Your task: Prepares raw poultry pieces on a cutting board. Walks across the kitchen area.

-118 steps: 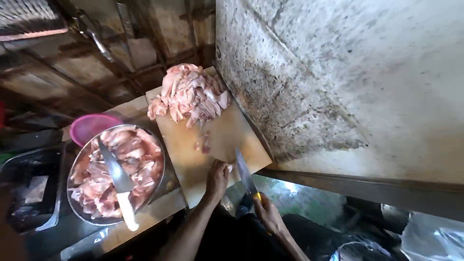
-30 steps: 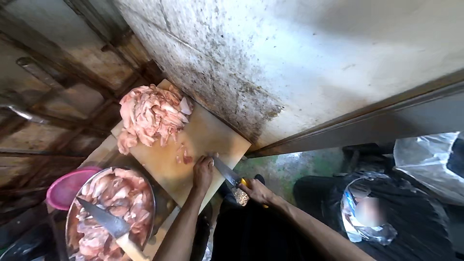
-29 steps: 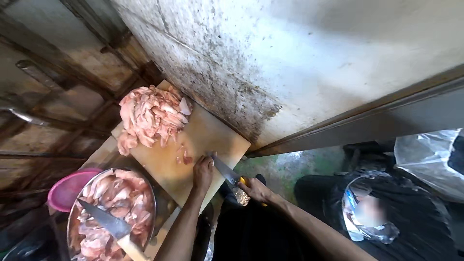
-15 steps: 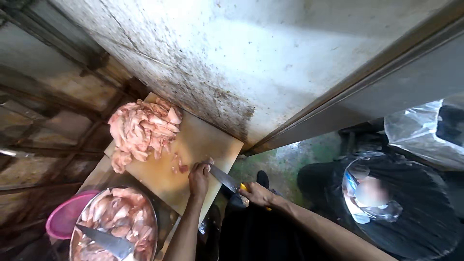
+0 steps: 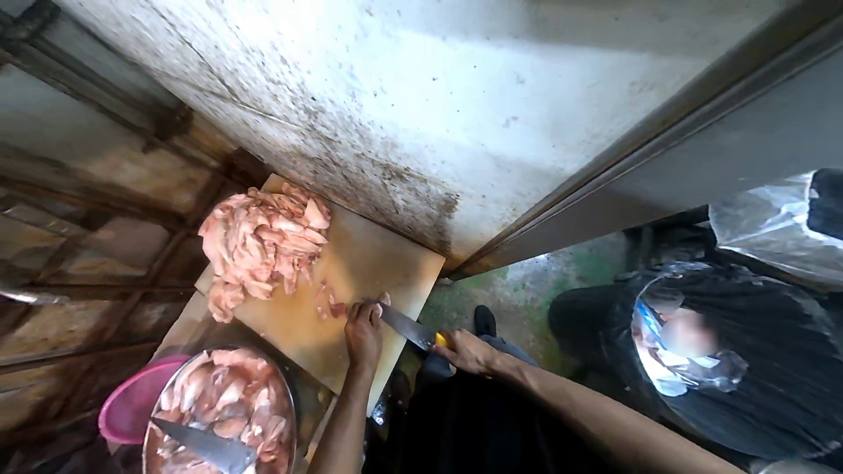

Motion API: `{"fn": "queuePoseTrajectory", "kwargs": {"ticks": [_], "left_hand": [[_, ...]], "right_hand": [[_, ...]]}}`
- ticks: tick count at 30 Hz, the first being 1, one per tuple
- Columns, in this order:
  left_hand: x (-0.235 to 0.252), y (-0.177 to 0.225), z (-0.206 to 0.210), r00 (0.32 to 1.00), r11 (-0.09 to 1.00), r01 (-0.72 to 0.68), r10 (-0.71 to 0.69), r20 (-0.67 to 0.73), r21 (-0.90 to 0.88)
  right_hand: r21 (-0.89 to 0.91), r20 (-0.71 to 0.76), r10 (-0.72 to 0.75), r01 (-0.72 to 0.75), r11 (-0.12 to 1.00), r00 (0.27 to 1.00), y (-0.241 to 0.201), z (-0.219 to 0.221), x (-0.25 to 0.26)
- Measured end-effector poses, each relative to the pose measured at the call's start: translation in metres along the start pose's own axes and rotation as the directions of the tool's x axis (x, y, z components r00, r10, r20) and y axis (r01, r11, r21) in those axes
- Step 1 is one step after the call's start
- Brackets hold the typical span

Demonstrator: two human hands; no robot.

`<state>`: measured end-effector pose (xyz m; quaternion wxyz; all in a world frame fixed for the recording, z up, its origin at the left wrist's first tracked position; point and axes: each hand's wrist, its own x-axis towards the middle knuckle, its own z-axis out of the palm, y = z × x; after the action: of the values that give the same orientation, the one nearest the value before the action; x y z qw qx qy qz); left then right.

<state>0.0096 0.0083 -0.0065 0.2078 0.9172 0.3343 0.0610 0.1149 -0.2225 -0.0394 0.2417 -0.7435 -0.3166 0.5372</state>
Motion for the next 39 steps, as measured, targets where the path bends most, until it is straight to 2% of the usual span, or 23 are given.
{"fn": "queuePoseTrajectory", "kwargs": {"ticks": [3,8,10,13,18,20,22,24,28,31,35,39], "left_hand": [[-0.004,0.000,0.000,1.000,1.000,0.000,0.001,-0.019,0.028],[-0.005,-0.014,-0.013,0.996,1.000,0.028,-0.027,0.087,-0.006],[-0.003,-0.013,-0.013,0.984,0.997,0.083,-0.081,0.158,-0.004],[0.004,-0.003,-0.014,0.972,0.987,0.157,-0.162,0.167,0.045],[0.016,0.022,-0.024,0.910,0.927,0.264,-0.331,0.251,0.266],[0.017,0.023,-0.026,0.886,0.907,0.301,-0.380,0.264,0.295],[0.015,0.016,-0.027,0.883,0.912,0.344,-0.396,0.254,0.225],[0.006,0.006,-0.025,0.907,0.925,0.370,-0.380,0.180,0.087],[-0.015,-0.015,-0.014,0.927,0.918,0.373,-0.373,0.027,-0.136],[-0.026,-0.021,-0.008,0.912,0.894,0.387,-0.407,-0.049,-0.224],[-0.035,-0.022,-0.005,0.901,0.883,0.386,-0.423,-0.094,-0.268],[-0.037,-0.022,-0.001,0.889,0.879,0.396,-0.439,-0.127,-0.265]], "right_hand": [[0.016,0.022,0.015,-0.015,1.000,1.000,-0.012,0.000,0.009],[-0.034,0.031,0.041,-0.040,0.999,0.999,-0.026,0.006,0.014],[-0.056,0.026,0.047,-0.046,0.997,0.999,-0.024,0.004,0.012],[-0.077,0.025,0.050,-0.048,0.996,0.998,-0.024,0.002,0.010],[-0.128,0.016,0.092,-0.089,0.988,0.996,-0.027,0.000,0.008],[-0.149,0.006,0.095,-0.093,0.984,0.995,-0.028,0.000,0.007],[-0.164,0.008,0.100,-0.097,0.982,0.995,-0.029,-0.001,0.004],[-0.161,0.031,0.104,-0.098,0.982,0.994,-0.030,-0.004,0.000],[0.013,0.103,0.047,-0.048,0.999,0.994,-0.023,-0.012,-0.008],[0.063,0.032,-0.022,0.020,0.998,0.999,-0.020,-0.013,-0.016],[-0.145,-0.016,-0.069,0.066,0.987,0.997,-0.040,-0.012,-0.015],[-0.295,-0.008,0.031,-0.032,0.955,0.999,-0.062,-0.004,-0.013]]}}
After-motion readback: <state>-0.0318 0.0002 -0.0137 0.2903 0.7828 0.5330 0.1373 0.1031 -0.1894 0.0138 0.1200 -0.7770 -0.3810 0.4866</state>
